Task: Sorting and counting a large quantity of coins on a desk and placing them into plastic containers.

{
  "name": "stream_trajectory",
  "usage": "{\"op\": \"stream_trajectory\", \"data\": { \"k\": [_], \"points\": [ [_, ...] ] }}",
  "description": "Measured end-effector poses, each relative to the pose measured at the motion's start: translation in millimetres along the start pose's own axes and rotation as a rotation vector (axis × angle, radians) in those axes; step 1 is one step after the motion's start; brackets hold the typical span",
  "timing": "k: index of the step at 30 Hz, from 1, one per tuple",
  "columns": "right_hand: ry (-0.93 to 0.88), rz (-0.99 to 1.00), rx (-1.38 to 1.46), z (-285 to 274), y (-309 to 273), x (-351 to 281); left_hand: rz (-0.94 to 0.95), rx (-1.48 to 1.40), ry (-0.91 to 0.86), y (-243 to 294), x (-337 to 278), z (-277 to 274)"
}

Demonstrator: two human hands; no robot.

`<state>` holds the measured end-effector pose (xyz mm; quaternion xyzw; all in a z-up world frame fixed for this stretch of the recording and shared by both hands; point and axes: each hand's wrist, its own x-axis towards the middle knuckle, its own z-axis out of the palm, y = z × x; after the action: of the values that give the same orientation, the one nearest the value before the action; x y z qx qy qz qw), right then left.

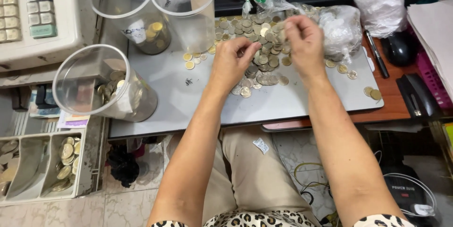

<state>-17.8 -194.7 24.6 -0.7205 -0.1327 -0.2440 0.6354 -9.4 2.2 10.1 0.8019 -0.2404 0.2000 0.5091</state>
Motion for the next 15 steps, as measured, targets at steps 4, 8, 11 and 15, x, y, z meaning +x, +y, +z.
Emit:
{"op": "stream_trajectory", "data": {
  "k": [4, 8, 11, 15],
  "points": [
    [-0.094, 0.097, 0.033, 7, 1, 0, -0.014, -0.197, -0.05, 21, 0, -8],
    [-0.161, 0.173, 0.037, 15, -11, -3, 0.04, -0.241, -0.106, 6, 4, -4],
    [-0.179, 0.167, 0.012, 9, -1, 1, -0.001, -0.223, -0.01, 7, 4, -2],
    [-0.182, 0.168, 0.001, 9, 2, 0, -0.059, -0.221, 0.027, 1, 4, 6]
  ]
}}
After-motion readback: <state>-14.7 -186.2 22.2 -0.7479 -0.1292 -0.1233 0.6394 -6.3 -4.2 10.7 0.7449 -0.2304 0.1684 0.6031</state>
